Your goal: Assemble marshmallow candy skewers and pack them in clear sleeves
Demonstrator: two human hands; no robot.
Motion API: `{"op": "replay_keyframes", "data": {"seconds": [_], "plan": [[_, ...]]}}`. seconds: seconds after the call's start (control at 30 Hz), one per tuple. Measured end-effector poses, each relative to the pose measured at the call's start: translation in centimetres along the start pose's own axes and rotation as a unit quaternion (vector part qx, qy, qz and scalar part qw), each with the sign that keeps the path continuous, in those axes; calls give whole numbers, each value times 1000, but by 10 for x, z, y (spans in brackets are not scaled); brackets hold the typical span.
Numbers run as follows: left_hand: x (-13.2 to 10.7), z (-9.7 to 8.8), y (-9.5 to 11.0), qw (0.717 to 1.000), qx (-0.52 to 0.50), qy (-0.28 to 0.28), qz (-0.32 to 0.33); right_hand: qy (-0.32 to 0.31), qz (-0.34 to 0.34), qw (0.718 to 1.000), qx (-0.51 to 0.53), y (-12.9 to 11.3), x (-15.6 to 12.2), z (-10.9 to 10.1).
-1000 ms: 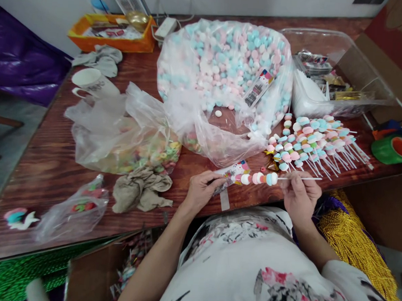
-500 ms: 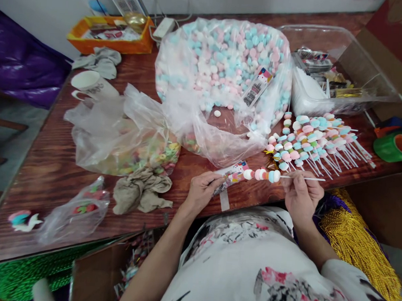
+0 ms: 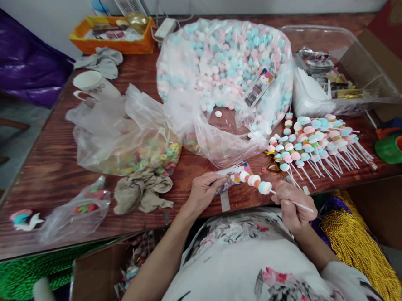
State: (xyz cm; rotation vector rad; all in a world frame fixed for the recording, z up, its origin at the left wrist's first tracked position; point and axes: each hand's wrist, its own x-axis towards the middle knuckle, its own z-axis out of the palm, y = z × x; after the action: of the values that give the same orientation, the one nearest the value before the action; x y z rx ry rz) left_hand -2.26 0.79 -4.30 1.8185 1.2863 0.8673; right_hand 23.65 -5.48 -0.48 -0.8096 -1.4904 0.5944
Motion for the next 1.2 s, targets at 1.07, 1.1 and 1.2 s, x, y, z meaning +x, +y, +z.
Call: {"op": "replay_keyframes", "data": {"seconds": [1.07,1.1,1.2], "plan": [[-11,12,15,993,39,15,114,157,274,917,243,17,28,30],[-11,13,16,993,38,16,114,152,277,915,250,17,27,32],[-11,11,20,994,49,25,99,146,295,905,269,17,28,32]]}}
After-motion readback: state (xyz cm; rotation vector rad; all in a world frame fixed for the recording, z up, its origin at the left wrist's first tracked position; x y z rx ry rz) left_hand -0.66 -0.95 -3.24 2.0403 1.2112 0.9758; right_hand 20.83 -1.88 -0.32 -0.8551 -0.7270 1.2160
